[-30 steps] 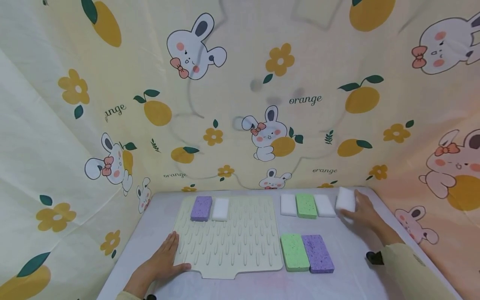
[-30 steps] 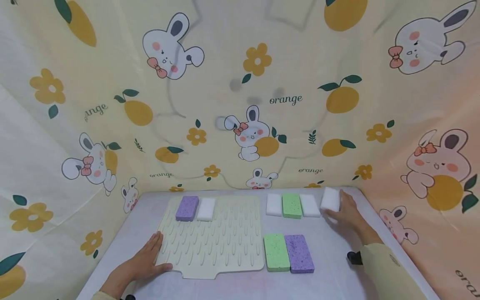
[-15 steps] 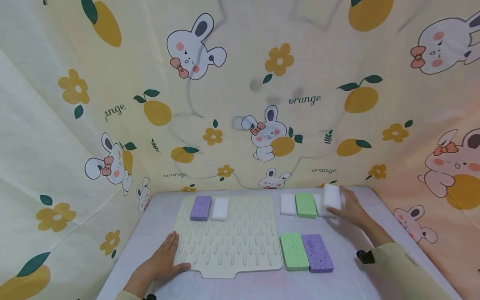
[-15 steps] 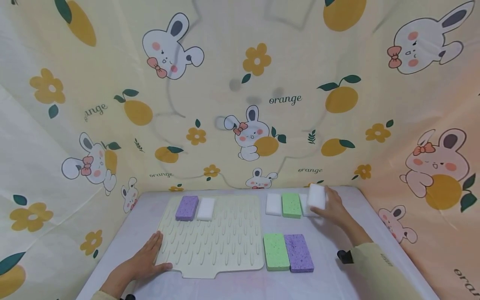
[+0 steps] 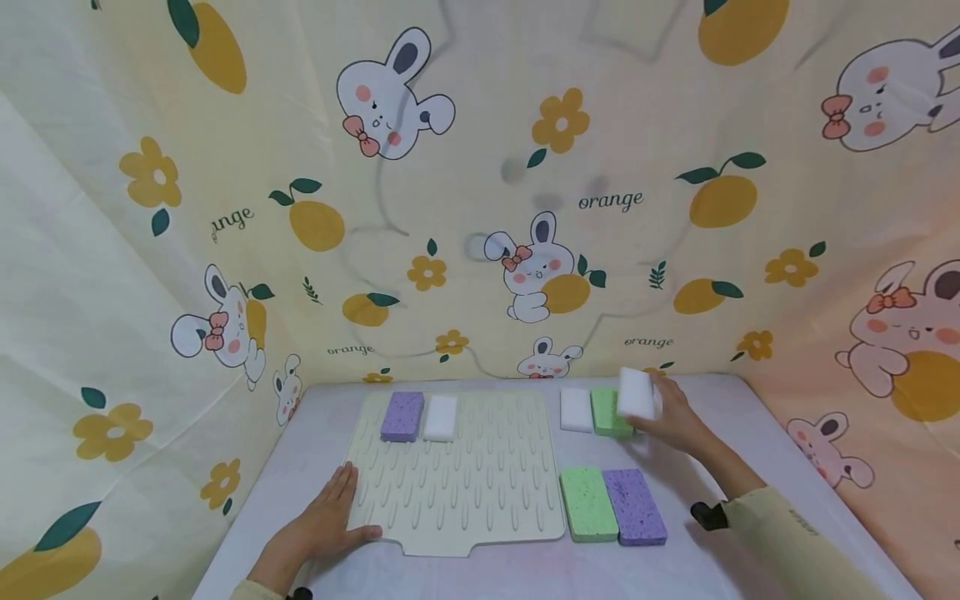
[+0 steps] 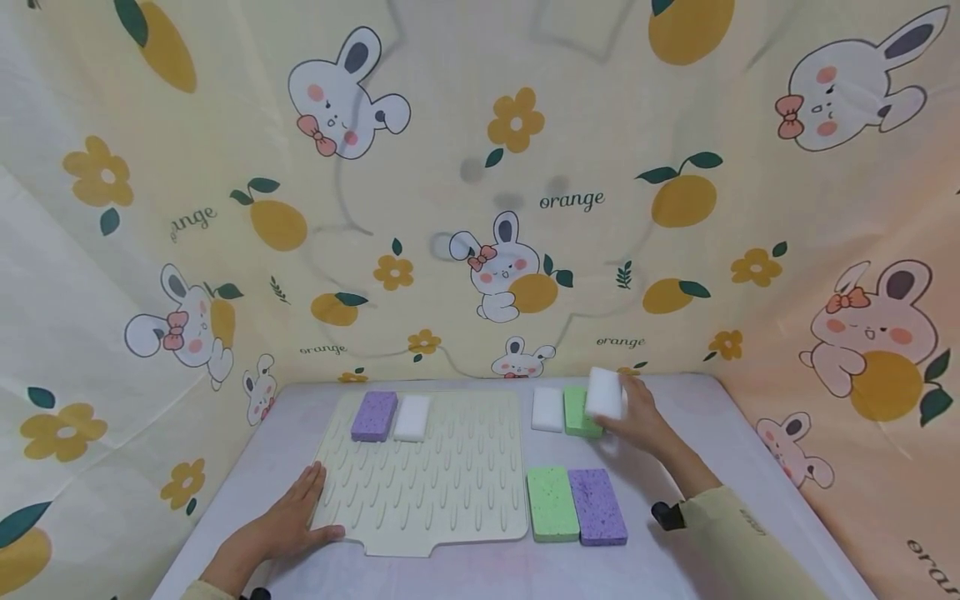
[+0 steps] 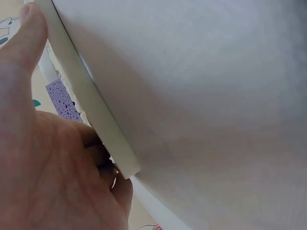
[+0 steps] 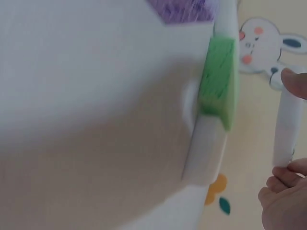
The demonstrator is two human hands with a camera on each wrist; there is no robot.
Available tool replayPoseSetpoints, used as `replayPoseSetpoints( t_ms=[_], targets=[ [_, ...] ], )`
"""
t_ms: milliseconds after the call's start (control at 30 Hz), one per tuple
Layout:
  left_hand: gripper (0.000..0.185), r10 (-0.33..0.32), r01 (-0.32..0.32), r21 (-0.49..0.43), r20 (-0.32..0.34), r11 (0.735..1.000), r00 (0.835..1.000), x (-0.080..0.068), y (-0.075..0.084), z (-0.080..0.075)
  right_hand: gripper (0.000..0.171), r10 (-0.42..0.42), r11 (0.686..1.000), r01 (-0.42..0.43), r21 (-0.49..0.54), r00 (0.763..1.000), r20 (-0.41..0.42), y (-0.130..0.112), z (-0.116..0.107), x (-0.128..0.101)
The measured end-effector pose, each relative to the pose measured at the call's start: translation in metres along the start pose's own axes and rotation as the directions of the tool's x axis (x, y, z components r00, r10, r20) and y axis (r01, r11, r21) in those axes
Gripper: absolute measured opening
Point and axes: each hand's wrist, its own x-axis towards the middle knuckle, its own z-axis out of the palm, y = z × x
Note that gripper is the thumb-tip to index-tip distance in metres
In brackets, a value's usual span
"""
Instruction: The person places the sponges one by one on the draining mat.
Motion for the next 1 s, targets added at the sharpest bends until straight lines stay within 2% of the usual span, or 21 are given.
replayPoseSetpoints(
  t_ms=[133,267,533,733,833,1000],
  targets=[
    [0.127,-0.012,0.012,0.036,0.015,0.999,1.0,-0.001,0.005,-0.004,0.117,0.013,1.0,-0.013,-0.007,1.0,0.027,-0.012,0.005,-0.001],
    [0.126,-0.006,0.006,0.033,0.008,0.999,1.0,-0.001,0.006,-0.004,0.119,0.014,1.0,-0.013,-0.012,0.999,0.047,-0.023,0.011,-0.001],
    [0.129,0.014,-0.015,-0.021,-0.023,1.0,1.0,-0.004,0.005,-0.002,0.114,-0.036,0.999,0.035,0.018,0.998,0.045,-0.041,0.026,0.001],
    [0.128,-0.012,0.012,0.022,-0.009,1.0,1.0,-0.005,0.008,-0.003,0.116,-0.057,0.998,0.056,0.019,0.997,0.043,-0.054,0.038,0.002],
    [0.129,-0.017,0.017,0.034,-0.009,0.999,1.0,-0.002,0.004,-0.001,0.117,-0.057,0.998,0.056,0.028,0.997,0.05,-0.061,0.043,0.003],
    [0.131,-0.001,0.004,0.045,-0.055,0.999,0.998,0.003,-0.009,0.009,0.116,-0.047,0.998,0.045,0.037,0.997,0.067,-0.072,0.052,0.005]
  ],
)
